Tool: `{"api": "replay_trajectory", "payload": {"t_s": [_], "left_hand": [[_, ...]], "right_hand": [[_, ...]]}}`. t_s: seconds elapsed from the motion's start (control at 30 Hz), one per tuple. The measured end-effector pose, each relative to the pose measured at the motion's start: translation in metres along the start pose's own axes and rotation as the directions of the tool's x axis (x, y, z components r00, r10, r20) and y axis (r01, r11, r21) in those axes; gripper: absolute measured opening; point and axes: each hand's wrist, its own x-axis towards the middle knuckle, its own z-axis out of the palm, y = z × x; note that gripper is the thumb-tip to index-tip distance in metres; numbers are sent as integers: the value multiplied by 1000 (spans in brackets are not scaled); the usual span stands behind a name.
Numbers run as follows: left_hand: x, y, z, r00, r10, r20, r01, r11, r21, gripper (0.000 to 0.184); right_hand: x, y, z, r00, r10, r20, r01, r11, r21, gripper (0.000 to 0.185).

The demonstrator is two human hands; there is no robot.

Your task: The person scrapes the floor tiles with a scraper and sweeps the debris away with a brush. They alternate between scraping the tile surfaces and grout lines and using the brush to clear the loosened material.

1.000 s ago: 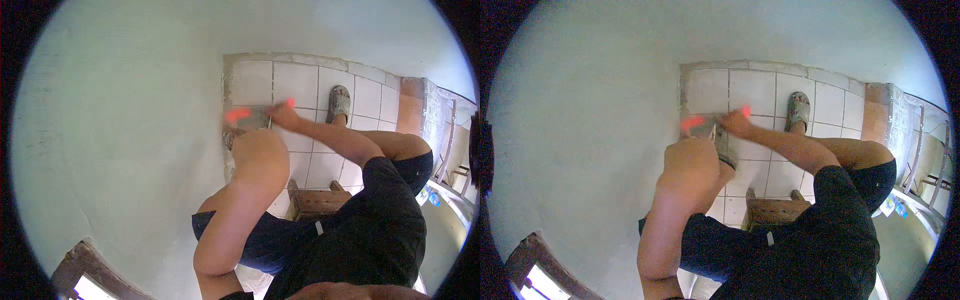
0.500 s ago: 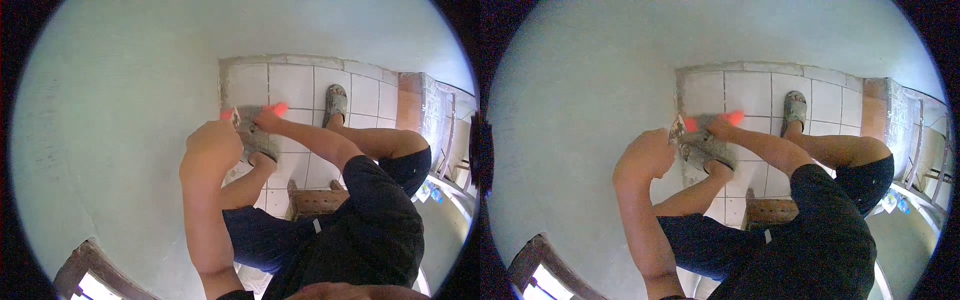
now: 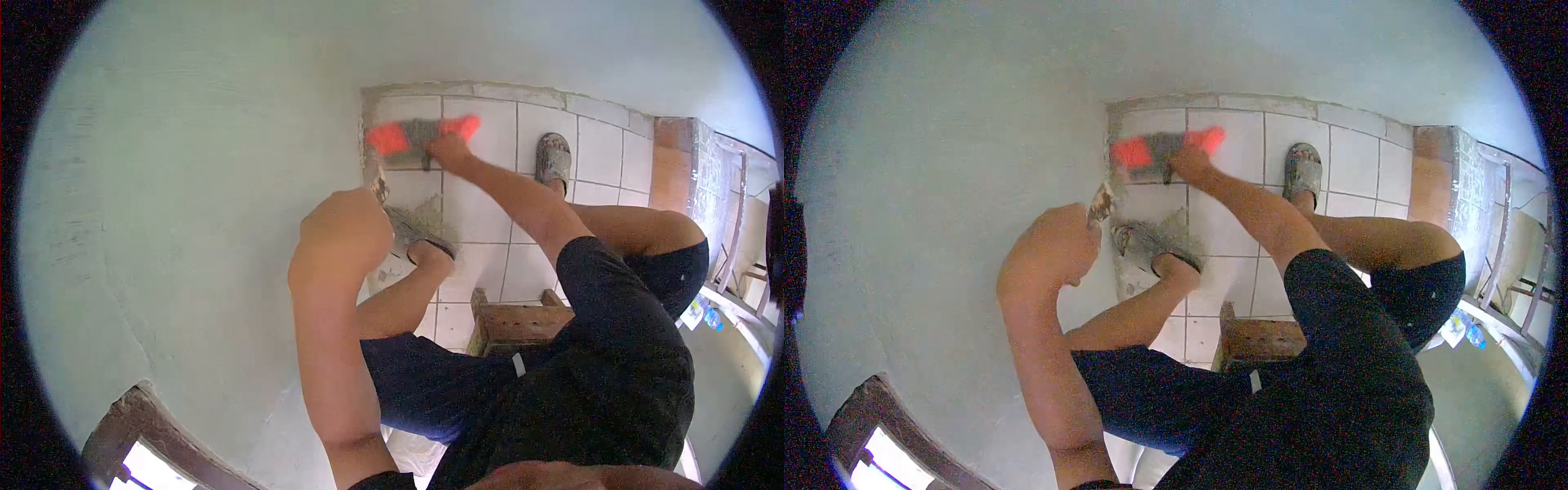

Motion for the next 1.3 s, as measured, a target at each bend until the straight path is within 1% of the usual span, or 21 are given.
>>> {"api": "replay_trajectory", "payload": {"t_s": [0.07, 0.13, 0.2, 0.23, 0.3, 0.33, 0.37, 0.4, 0.43, 0.5, 0.53, 0.6, 0.63, 0.73, 0.8, 0.9, 1.0, 1.13, 1.2, 1.23, 1.3], "left_hand": [[1, -2, 3, 1000, -23, -10, 23, 998, -59, 25], [1, 3, -3, 999, -42, -25, 38, 993, -114, 22], [-3, 16, -20, 967, -188, 173, 216, 963, -159, 23], [-3, 20, -20, 969, -187, 163, 212, 965, -155, 23], [4, 18, -16, 979, -177, 103, 195, 957, -216, 23], [5, 20, -18, 980, -177, 93, 193, 958, -213, 23], [4, 22, -20, 983, -166, 75, 178, 962, -206, 23], [2, 23, -19, 986, -160, 56, 168, 965, -200, 24], [-1, 24, -17, 985, -168, 49, 174, 966, -193, 24], [-8, 29, -8, 982, -179, -60, 160, 959, -235, 24], [-12, 30, 1, 979, -195, -61, 176, 957, -229, 24], [-21, 32, 16, 966, -188, -176, 120, 934, -337, 24], [-29, 35, 19, 960, -195, -202, 123, 938, -324, 24], [-57, 50, 31, 956, -220, -195, 144, 930, -339, 28], [-75, 58, 27, 968, -179, -174, 125, 951, -282, 40], [-103, 69, 18, 972, -165, -169, 123, 964, -234, 51], [-112, 70, 17, 971, -154, -182, 99, 955, -279, 56], [-76, 36, 51, 970, -176, -168, 93, 907, -411, 55], [-64, 18, 72, 943, -176, -282, 34, 894, -446, 54], [-66, 9, 74, 945, -183, -272, 40, 887, -460, 54], [-69, -14, 73, 950, -194, -244, 54, 875, -481, 51]], "right_hand": [[-45, -31, 11, 995, -72, -73, 76, 996, 46, 15], [-76, -48, 8, 984, -130, 125, 121, 990, 76, 16], [-111, -65, -11, 984, -153, 97, 144, 985, 94, 17], [-124, -67, -16, 985, -149, 86, 142, 986, 91, 17], [-140, -63, -29, 985, -87, 147, 62, 984, 165, 18], [-151, -59, -36, 999, -33, 11, 29, 969, 244, 20], [-162, -52, -43, 999, -34, 2, 33, 969, 245, 20], [-172, -46, -51, 984, 146, -102, -116, 961, 249, 20], [-182, -41, -56, 925, 324, -199, -264, 924, 277, 21], [-203, -28, -65, 833, 548, -81, -505, 811, 296, 25], [-219, -25, -70, 838, 540, -79, -494, 812, 309, 25], [-244, -14, -83, 792, 611, -19, -566, 745, 354, 27], [-248, -7, -83, 794, 607, -41, -551, 746, 374, 27], [-271, -9, -77, 784, 619, -41, -570, 745, 346, 36], [-265, -13, -84, 663, 748, 8, -678, 597, 428, 40], [-261, -21, -104, 626, 780, 11, -658, 521, 544, 44], [-254, -23, -119, 601, 798, 47, -665, 467, 583, 47], [-246, -23, -120, 663, 749, 7, -657, 577, 485, 44], [-234, -18, -114, 805, 576, -140, -511, 794, 329, 43], [-219, -13, -107, 813, 568, -131, -508, 801, 317, 43], [-168, 0, -89, 887, 392, -245, -366, 919, 146, 35]]}}
